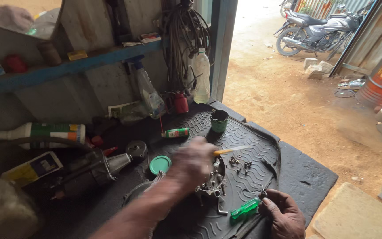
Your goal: The person disassembles a small mechanical component, removes internal springs and parts, wipes down the housing with a cloth, and then begins to reassemble the unit.
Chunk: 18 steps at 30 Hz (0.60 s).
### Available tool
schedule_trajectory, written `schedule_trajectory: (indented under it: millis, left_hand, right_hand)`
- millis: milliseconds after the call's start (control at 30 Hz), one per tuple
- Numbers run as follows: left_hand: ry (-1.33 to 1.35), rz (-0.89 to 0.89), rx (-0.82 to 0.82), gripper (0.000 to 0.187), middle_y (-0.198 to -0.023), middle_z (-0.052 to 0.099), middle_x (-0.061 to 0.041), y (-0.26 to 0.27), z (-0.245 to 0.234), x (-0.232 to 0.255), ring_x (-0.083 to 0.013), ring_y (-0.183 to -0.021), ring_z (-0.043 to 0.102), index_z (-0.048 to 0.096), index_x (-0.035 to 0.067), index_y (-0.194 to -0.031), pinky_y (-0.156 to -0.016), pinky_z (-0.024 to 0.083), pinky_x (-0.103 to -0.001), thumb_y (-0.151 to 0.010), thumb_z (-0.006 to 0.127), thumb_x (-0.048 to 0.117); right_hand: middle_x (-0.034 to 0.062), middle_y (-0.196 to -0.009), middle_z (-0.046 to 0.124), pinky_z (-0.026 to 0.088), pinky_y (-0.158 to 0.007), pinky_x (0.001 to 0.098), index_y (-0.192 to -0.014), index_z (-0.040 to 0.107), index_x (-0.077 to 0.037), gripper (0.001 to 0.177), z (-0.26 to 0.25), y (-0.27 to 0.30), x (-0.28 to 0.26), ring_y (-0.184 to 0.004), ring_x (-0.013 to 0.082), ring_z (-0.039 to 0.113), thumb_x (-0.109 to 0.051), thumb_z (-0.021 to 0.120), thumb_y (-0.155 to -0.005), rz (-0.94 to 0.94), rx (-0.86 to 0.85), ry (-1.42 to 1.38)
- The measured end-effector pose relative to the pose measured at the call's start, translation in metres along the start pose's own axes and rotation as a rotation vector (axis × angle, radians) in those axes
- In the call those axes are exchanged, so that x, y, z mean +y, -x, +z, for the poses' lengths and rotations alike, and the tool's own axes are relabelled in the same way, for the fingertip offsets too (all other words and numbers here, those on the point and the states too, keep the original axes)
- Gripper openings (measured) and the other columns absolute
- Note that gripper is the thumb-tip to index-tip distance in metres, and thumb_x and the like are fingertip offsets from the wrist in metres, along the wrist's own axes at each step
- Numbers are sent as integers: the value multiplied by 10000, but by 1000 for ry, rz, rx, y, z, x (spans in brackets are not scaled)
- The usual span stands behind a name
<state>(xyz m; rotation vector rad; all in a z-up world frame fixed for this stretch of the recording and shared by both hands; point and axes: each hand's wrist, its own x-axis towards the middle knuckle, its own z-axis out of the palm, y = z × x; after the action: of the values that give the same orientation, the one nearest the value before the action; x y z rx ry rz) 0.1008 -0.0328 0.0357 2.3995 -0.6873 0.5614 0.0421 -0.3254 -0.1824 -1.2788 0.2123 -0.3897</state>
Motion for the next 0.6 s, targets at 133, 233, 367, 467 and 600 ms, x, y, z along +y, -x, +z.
schedule_trajectory:
  millis: [133,233,367,467,600]
  left_hand:
    - [37,-182,-110,152,-953,678,-63,22,-49,-24,-237,-827,721,750,113,-1015,-732,596,-372,-952,618,154]
    - [66,-239,-138,127,-960,697,-24,35,-44,-30,-215,-853,728,767,119,-993,-761,599,-367,-939,663,167]
    - [63,-230,-105,119,-949,700,-5,39,-35,-33,-198,-876,733,768,123,-970,-790,602,-356,-938,675,189]
    - [5,-168,-59,123,-930,695,-36,32,-32,-34,-250,-898,710,788,118,-964,-803,570,-410,-896,708,183]
    - [-65,-130,-113,133,-917,691,-38,23,-30,-34,-259,-924,691,803,135,-929,-833,559,-421,-891,715,227]
  right_hand:
    - [199,-1021,753,604,-730,354,-1164,660,73,284,6,0,-8,-819,239,719,60,676,-880,52,1,-10]
    - [197,-1025,748,606,-740,355,-1161,659,78,284,11,4,-11,-831,239,724,68,673,-877,45,10,-1]
    - [194,-1024,749,602,-741,350,-1161,665,79,277,17,8,-17,-833,232,720,62,677,-885,34,14,20]
    - [188,-1007,757,601,-742,337,-1152,677,76,273,19,10,-23,-821,221,720,55,689,-880,31,6,40]
    - [172,-991,759,594,-739,331,-1148,691,62,273,22,15,-28,-811,209,715,43,696,-875,82,39,45]
